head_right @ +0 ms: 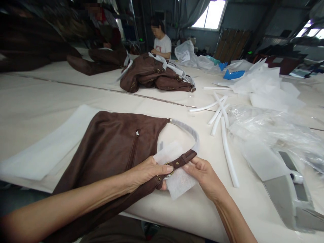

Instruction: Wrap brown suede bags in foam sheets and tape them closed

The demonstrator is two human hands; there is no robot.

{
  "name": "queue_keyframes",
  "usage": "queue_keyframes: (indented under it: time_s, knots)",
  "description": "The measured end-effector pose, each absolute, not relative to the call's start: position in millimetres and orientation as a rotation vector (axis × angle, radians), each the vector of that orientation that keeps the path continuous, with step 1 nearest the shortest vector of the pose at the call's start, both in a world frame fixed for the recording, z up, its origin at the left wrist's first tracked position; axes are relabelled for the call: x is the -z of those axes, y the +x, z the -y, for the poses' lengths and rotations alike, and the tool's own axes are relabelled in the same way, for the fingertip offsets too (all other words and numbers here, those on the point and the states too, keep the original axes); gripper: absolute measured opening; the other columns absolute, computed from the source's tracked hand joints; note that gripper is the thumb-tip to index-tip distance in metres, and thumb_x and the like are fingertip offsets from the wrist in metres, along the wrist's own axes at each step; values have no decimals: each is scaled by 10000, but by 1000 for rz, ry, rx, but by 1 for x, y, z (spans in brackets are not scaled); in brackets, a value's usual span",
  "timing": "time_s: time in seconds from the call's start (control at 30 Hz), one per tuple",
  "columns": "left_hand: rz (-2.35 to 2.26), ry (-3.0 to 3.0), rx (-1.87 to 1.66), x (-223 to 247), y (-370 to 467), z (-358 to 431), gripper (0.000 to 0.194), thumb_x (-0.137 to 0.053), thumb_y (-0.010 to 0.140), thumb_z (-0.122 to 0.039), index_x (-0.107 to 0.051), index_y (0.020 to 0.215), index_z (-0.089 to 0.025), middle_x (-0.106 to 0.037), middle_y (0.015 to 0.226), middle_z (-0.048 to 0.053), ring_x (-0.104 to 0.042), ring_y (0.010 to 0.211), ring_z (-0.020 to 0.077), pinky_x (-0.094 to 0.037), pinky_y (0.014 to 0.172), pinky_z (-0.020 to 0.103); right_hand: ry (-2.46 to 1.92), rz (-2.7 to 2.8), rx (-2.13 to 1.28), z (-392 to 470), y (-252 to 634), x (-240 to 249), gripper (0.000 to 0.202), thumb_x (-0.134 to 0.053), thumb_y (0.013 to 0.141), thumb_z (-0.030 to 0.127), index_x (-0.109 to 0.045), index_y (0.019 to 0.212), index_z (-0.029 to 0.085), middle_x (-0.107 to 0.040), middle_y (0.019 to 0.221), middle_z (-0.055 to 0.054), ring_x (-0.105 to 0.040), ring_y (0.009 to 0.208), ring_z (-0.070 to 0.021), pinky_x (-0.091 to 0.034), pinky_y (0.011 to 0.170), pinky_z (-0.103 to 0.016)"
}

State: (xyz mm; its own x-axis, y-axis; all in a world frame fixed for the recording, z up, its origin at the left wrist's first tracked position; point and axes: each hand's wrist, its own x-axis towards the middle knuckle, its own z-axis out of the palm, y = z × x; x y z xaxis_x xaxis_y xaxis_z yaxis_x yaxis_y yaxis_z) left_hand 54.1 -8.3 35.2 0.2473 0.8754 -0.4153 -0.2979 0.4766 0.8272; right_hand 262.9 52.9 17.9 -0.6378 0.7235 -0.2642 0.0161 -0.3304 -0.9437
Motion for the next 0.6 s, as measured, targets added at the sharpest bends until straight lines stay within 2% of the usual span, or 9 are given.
queue_keyframes:
  time_s: [0.1,0.2,0.27,0.33,0.47,0.53,0.6]
  knots:
    - [-996,695,-900,-33,52,7,425,-811,689,-369,-673,1004,-119,-641,753,25,-569,524,103,-524,504,227,-1017,1542,-1641,-34,286,-7,365,-631,900,373,-586,1235,236,-693,1096,-92,-661,874,-196,-541,719,-293]
    - [-951,709,-878,-30,52,6,426,-808,683,-388,-682,981,-112,-639,759,31,-567,505,105,-484,454,208,-968,1884,-1053,-17,303,8,454,-563,917,238,-486,1359,302,-555,1323,-107,-607,1092,-232,-559,813,-340]
    - [-934,717,-867,-30,52,6,441,-808,675,-399,-684,985,-111,-646,784,43,-573,516,111,-480,450,208,-859,2112,-653,-13,305,13,541,-538,899,143,-454,1406,310,-493,1349,-110,-537,1193,-250,-533,909,-390]
    - [-934,738,-872,-31,53,6,437,-797,684,-408,-684,983,-110,-645,792,49,-577,534,116,-486,459,210,-713,2225,-402,-16,301,10,546,-521,880,62,-503,1369,304,-500,1293,-108,-511,1192,-251,-500,956,-417]
    - [-931,870,-904,-36,58,7,365,-752,723,-437,-668,852,-105,-589,692,26,-549,535,120,-486,462,214,-552,2308,-304,-31,285,-14,371,-534,880,17,-634,1136,265,-548,1208,-92,-499,1146,-238,-454,970,-411]
    - [-952,915,-893,-37,62,8,372,-738,729,-449,-663,852,-105,-586,686,26,-541,530,123,-491,461,225,-584,2321,-341,-38,275,-25,215,-581,897,96,-651,1037,244,-534,1281,-97,-458,1230,-262,-413,1019,-437]
    - [-997,944,-859,-37,64,8,411,-726,743,-462,-675,939,-104,-608,718,35,-534,518,119,-490,456,228,-679,2316,-436,-43,268,-30,51,-610,910,205,-650,932,227,-498,1375,-98,-399,1321,-287,-371,1063,-463]
